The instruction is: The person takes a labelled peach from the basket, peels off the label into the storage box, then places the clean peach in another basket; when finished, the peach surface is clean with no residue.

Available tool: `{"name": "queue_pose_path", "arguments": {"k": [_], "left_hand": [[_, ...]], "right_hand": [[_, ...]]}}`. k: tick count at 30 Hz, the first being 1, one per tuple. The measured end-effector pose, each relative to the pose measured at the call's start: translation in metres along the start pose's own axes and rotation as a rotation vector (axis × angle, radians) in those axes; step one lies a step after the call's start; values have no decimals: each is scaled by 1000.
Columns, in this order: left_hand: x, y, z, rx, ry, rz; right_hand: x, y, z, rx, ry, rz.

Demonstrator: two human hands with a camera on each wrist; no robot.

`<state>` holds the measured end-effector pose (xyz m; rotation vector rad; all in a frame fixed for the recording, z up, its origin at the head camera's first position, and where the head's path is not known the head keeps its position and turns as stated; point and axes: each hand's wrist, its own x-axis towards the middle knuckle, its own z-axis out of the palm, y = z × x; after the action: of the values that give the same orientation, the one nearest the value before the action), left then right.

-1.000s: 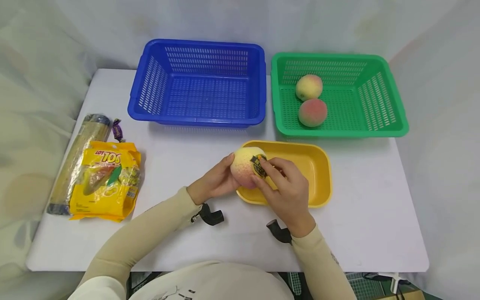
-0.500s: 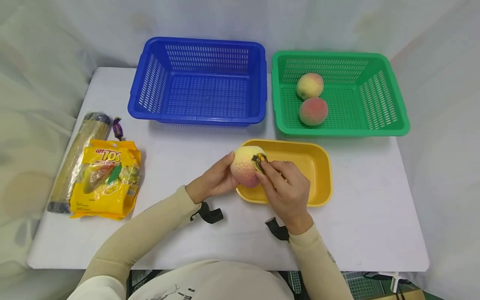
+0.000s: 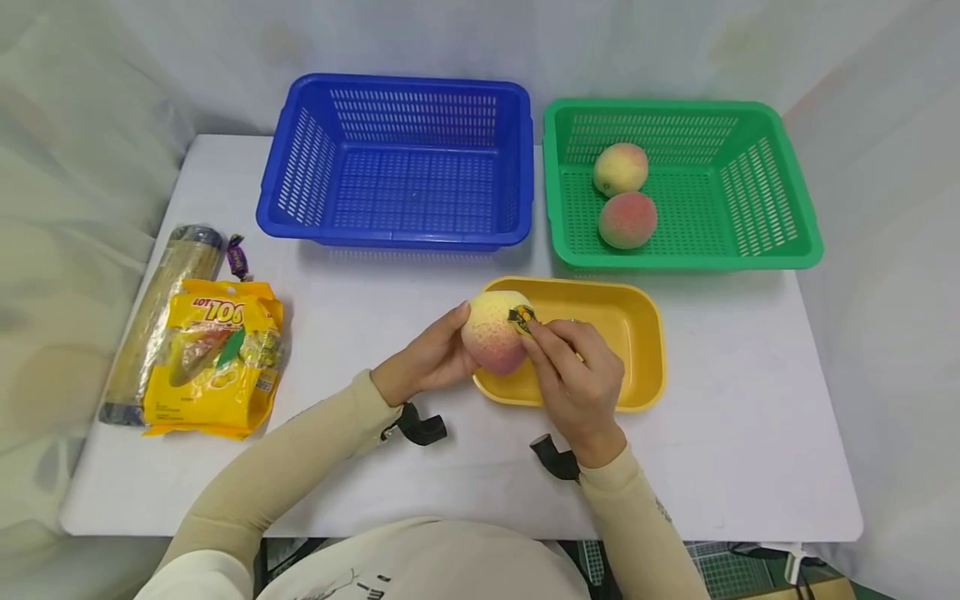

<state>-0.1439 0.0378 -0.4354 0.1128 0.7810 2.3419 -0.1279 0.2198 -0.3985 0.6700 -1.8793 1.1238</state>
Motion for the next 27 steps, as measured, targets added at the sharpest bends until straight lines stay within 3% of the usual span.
{"name": "queue_pose_path", "arguments": {"k": [10,20,23,27], "left_hand": [[0,7,5,62,0,4],[9,28,11,319,-55,18],[10,29,12,326,-55,10],[10,28,13,334,-31,-3]], "right_hand": [[2,-2,-3,34,36,107],[0,3,-11,115,47,294],[2,3,-17,176,1,376],[7,2,-29,256,-86,561]]}}
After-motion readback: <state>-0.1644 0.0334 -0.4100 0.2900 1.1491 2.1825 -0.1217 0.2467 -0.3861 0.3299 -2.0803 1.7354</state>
